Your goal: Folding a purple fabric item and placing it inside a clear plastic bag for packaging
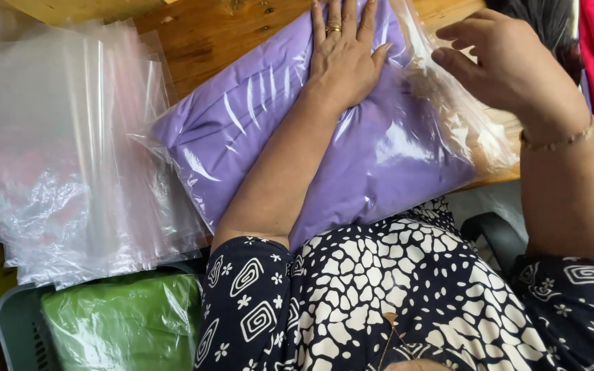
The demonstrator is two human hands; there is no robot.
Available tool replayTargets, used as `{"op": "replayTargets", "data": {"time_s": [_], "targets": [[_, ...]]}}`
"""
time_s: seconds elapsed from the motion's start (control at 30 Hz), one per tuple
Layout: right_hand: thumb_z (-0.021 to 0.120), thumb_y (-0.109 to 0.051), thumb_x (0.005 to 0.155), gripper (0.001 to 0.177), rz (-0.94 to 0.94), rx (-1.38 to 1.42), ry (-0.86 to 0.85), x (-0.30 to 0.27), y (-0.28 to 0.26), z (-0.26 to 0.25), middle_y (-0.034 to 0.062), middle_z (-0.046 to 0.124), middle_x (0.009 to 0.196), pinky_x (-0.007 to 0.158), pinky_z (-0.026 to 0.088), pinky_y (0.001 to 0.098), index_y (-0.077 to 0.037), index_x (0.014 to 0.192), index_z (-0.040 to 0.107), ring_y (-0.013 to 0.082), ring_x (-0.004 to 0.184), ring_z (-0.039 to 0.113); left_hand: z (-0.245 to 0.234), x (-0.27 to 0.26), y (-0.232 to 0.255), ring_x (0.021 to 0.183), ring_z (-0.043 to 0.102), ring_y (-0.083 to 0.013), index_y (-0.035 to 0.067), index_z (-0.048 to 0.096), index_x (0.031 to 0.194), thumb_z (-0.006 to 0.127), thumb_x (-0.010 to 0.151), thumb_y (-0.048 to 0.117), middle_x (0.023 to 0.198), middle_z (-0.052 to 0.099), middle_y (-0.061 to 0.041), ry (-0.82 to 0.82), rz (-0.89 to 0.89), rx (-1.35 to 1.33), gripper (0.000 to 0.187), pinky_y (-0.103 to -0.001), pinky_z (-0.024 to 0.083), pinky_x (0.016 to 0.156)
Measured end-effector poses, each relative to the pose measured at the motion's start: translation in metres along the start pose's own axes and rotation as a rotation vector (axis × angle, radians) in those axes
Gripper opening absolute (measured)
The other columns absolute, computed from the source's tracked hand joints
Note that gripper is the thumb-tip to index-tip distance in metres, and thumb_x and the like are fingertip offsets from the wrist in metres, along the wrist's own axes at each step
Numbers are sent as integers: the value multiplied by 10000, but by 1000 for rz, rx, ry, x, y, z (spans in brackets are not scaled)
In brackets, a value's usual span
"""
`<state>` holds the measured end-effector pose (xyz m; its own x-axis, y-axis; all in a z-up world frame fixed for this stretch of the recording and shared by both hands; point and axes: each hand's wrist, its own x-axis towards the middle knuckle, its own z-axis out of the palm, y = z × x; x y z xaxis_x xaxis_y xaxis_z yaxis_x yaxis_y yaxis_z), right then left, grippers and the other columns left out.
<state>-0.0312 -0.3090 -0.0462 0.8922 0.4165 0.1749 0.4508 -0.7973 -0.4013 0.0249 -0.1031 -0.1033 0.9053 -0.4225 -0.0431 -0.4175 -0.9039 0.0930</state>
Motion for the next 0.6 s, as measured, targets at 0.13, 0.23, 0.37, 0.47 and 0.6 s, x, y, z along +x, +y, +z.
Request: {"op": "replayTargets", "data": {"time_s": [0.13,0.23,0.37,0.47,0.6], "targets": [[563,-115,1028,173,115,65,-128,39,57,32,115,490,823,639,350,389,-2,930,477,237,722,459,-2,-1,0,1421,3,-371,103,92,1491,272,1012,496,1546,66,-209,-49,-20,-11,645,-537,-69,1123],[573,-89,1028,408,153,76,-95,60,75,54,24,315,672,583,248,385,-83,718,307,166,626,289,-6,-1,-1,1418,-17,-372,96,95,1495,270,1011,485,1542,40,-209,-71,-28,-32,645,-536,-75,1123],[656,-171,1030,412,266,111,-25,78,92,91,-12,404,682,550,274,356,-128,721,386,126,620,357,-2,0,-2,1413,12,-373,77,128,1482,299,996,479,1534,87,-223,-48,-24,-37,654,-539,-68,1114],[719,-232,1031,417,342,135,27,93,97,104,-40,471,689,525,294,334,-161,724,445,96,615,408,6,3,-3,1410,34,-375,70,205,1480,316,979,505,1516,79,-225,-3,-25,-49,672,-545,-41,1128],[760,-177,982,216,201,250,143,90,86,103,7,643,821,625,452,286,-96,838,621,107,727,587,2,1,-2,1410,51,-392,92,191,1485,346,994,494,1516,87,-233,13,-30,-34,653,-548,-6,1135]]}}
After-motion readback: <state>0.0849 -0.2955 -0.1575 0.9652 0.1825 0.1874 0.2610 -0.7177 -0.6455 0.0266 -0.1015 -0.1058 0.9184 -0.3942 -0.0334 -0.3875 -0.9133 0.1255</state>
